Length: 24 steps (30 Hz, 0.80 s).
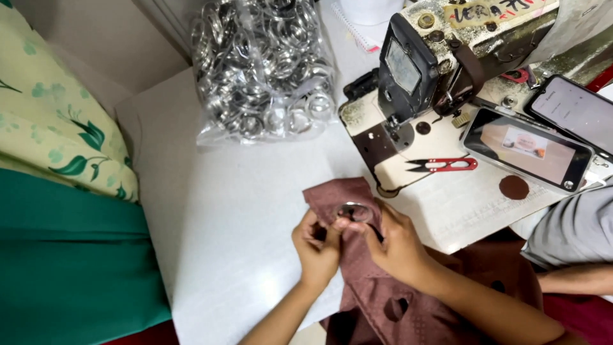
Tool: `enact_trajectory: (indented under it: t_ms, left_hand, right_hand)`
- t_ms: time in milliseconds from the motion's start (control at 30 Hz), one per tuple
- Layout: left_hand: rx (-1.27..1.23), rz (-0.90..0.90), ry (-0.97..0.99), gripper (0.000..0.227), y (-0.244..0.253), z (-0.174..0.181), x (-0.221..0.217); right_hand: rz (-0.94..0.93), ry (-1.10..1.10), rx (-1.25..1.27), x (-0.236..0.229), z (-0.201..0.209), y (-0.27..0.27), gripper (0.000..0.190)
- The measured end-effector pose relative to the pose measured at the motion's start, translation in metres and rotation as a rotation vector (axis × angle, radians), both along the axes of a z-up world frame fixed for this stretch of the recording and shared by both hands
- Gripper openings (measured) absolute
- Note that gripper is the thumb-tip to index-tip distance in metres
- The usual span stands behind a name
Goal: The person is attaching grommets to a curtain by cutting holes in the fabric with scissors and snapping the grommet rings together.
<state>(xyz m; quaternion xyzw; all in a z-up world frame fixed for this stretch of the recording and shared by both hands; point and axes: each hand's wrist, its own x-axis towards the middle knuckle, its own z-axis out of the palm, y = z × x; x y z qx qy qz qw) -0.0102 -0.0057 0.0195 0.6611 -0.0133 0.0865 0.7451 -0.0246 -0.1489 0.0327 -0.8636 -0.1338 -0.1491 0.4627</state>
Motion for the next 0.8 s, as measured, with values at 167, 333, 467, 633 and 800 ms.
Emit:
enact_trajectory:
  t_ms: [167,333,467,633,800]
  left_hand:
    - [-0.018,-0.014,-0.029,0.013,-0.001,0.003,-0.001]
    - [-0.03,-0.001,-0.035,0.01,-0.003,0.001,-0.002]
    - [-0.038,0.063,-0.052,0.02,-0.005,0.0,-0.001]
    - [-0.002,0.076,-0.081,0.021,-0.002,-0.01,0.001]
    - [-0.07,-0.092,-0.001,0.027,0.012,0.019,0.01]
  right_hand:
    - [-0.085,-0.042,-0.035,-0.005,-0.016,0.006,0.026]
    - [-0.161,-0.05,-0.063,-0.007,-0.024,0.011,0.026]
    - [-0.191,-0.044,0.061,-0.005,-0.021,0.014,0.014]
    - [-0.23,-0.024,0.157,0.002,-0.008,0.019,0.01]
    - [-0.203,-0.039,0.173,0.01,0.007,-0.002,0.051]
